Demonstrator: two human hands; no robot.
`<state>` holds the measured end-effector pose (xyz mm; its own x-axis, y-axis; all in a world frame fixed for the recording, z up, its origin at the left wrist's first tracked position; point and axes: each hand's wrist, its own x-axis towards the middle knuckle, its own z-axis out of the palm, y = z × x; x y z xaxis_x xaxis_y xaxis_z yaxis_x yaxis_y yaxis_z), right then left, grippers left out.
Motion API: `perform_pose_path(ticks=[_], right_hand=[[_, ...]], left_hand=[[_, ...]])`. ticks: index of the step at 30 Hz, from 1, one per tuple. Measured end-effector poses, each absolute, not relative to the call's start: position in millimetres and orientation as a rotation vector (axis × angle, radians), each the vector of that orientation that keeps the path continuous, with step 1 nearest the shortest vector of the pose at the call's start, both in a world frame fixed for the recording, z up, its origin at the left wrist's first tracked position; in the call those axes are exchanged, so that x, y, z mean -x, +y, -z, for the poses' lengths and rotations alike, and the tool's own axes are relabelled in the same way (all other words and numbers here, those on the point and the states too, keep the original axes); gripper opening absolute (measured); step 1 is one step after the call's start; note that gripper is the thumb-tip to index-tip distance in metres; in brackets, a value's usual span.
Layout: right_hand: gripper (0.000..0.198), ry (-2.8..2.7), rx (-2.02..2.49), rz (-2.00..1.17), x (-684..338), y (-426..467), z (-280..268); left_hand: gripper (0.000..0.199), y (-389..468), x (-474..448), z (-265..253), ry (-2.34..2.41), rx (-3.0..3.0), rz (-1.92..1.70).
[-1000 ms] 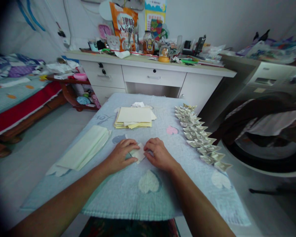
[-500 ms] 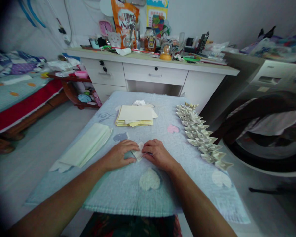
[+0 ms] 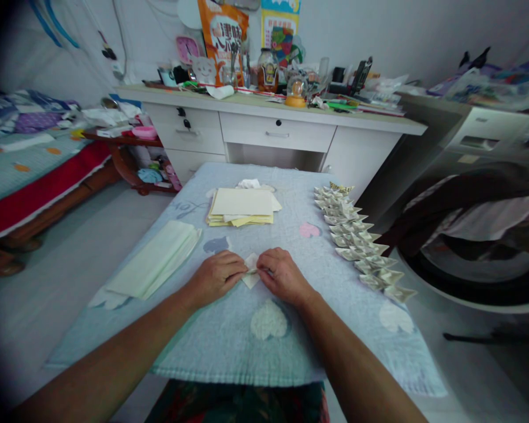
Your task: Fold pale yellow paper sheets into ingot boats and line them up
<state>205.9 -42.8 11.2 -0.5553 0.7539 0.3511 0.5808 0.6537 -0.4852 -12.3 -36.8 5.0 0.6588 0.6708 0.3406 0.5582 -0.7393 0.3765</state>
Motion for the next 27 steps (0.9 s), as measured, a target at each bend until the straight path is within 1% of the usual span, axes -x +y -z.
perform_pose_path(ticks=[3,4,7,12,17,23,27], right_hand=[[0.018,-2.332,1.089,-0.355,-202.2,-45.4,-9.6],[0.019,-2.343,1.105,-0.336,-200.6,-45.4,-8.7],[0.009,-2.395,1.132,-0.287,-196.5,-43.3,-6.0],[0.013,-2.467,1.131,-0.226,-195.6,-40.4,-5.0],[0.01,-2.488,1.142,-0.224,-197.6,-41.7,-6.4],[0.013,-2.494,1.126,-0.276,-199.0,-40.4,-6.0],[0.007,-2.446,1.138,-0.33,-200.5,-41.1,-5.8]], left_hand=[[0.02,-37.4,11.4,-3.7,1.009,-2.635,-0.702],[0.021,-37.8,11.1,-3.7,1.009,-2.629,-0.715],[0.02,-38.9,10.2,-5.2,1.02,-2.614,-0.74],[0.01,-37.9,10.9,-7.1,1.143,-2.614,-0.681],[0.012,-36.1,12.8,-6.6,1.153,-2.615,-0.621],[0.009,-33.1,14.6,-7.8,1.184,-2.535,-0.597],[0.005,-30.5,18.2,-8.8,1.222,-2.499,-0.585]])
